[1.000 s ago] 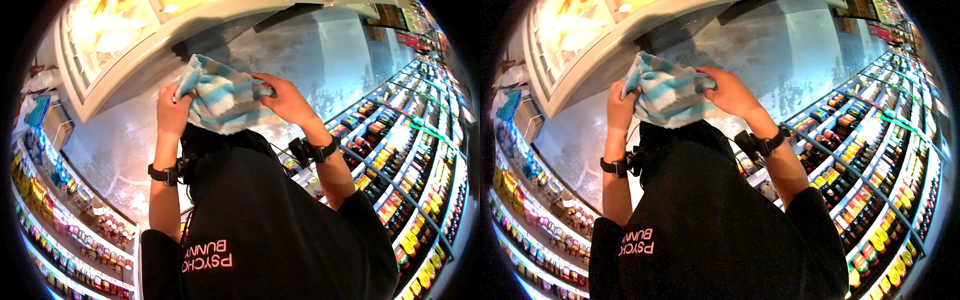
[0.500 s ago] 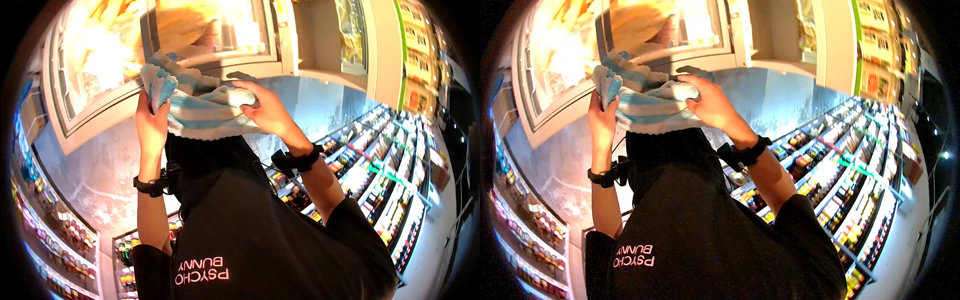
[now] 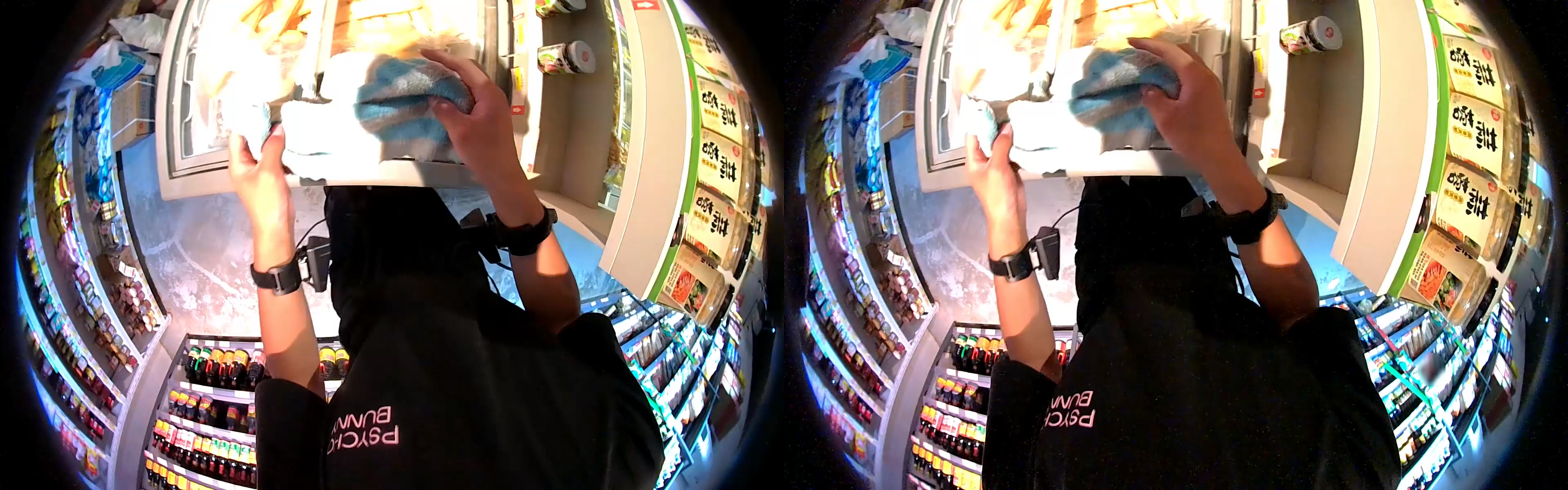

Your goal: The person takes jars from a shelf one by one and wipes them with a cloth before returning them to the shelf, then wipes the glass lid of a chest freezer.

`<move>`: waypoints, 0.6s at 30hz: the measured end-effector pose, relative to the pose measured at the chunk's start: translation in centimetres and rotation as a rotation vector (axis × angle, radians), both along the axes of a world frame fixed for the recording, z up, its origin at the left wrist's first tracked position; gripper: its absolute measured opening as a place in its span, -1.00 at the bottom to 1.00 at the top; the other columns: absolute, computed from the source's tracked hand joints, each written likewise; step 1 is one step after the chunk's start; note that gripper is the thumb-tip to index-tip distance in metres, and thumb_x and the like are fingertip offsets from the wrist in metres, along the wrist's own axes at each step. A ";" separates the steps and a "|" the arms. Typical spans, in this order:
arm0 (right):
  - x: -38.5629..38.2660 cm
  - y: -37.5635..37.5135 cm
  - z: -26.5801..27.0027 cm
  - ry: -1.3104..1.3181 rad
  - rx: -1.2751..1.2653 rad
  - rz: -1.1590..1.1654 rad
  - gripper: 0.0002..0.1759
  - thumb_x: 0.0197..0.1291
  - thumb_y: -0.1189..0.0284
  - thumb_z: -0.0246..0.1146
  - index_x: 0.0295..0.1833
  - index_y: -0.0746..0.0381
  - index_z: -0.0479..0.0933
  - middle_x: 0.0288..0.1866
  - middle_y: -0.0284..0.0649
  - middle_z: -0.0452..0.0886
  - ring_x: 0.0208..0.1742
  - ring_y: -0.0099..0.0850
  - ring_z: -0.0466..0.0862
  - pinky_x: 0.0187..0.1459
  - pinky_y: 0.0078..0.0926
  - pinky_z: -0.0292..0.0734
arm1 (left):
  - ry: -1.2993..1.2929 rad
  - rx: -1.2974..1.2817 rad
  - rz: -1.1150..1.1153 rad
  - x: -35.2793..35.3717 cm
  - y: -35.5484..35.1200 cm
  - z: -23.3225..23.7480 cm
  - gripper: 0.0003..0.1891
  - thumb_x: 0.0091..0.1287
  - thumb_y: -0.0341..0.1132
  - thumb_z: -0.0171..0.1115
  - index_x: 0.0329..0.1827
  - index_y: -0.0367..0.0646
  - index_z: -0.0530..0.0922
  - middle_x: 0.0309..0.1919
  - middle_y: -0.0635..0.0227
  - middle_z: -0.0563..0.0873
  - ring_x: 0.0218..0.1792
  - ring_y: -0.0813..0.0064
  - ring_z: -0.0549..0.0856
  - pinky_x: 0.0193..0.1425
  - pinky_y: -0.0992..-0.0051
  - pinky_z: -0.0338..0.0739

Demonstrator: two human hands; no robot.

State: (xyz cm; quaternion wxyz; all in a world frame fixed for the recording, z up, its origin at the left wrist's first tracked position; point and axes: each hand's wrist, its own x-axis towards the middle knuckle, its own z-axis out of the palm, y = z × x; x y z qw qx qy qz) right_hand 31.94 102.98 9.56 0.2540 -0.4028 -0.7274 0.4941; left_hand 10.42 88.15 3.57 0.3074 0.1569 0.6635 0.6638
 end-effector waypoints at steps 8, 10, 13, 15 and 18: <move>0.2 -3.0 -8.7 -0.780 0.461 -0.197 -0.38 0.21 0.45 0.36 0.40 0.26 0.44 0.45 0.15 0.34 0.44 0.11 0.40 0.46 -0.07 0.34 | 0.895 -0.546 -0.242 2.0 -0.5 -5.2 -0.21 0.20 -0.46 0.40 0.51 -0.33 0.25 0.34 -0.25 0.37 0.35 -0.20 0.38 0.46 0.03 0.29; -0.5 -4.6 -7.9 -0.572 0.450 -0.045 -0.31 0.27 0.39 0.34 0.48 0.28 0.32 0.54 0.23 0.22 0.51 0.22 0.30 0.49 -0.02 0.30 | 0.900 -0.419 -0.367 2.7 0.3 -4.8 -0.37 0.31 -0.48 0.28 0.48 -0.23 0.38 0.45 -0.15 0.35 0.44 -0.18 0.35 0.53 0.05 0.25; -2.4 -5.1 -10.2 -0.452 0.368 0.089 -0.29 0.32 0.34 0.31 0.53 0.26 0.28 0.60 0.22 0.15 0.57 0.20 0.21 0.51 0.02 0.26 | 1.022 -0.358 -0.518 2.5 3.0 -6.0 -0.42 0.38 -0.38 0.23 0.48 -0.21 0.39 0.51 -0.13 0.30 0.51 -0.11 0.31 0.54 0.06 0.26; -3.5 -5.0 -12.6 -0.472 0.340 0.078 -0.29 0.39 0.23 0.25 0.56 0.19 0.25 0.63 0.21 0.11 0.61 0.15 0.16 0.52 0.04 0.22 | 1.022 -0.371 -0.543 1.7 4.9 -8.5 -0.41 0.43 -0.26 0.19 0.51 -0.19 0.36 0.53 -0.12 0.28 0.54 -0.09 0.27 0.56 0.03 0.21; -3.7 -5.6 -13.9 -0.667 0.340 0.054 -0.28 0.43 0.09 0.17 0.61 0.08 0.22 0.68 0.21 -0.01 0.66 0.15 0.07 0.57 0.11 0.07 | 1.165 -0.561 -0.575 1.8 5.3 -10.5 -0.33 0.48 -0.10 0.10 0.59 -0.17 0.24 0.57 -0.08 0.23 0.59 -0.06 0.19 0.61 -0.07 0.04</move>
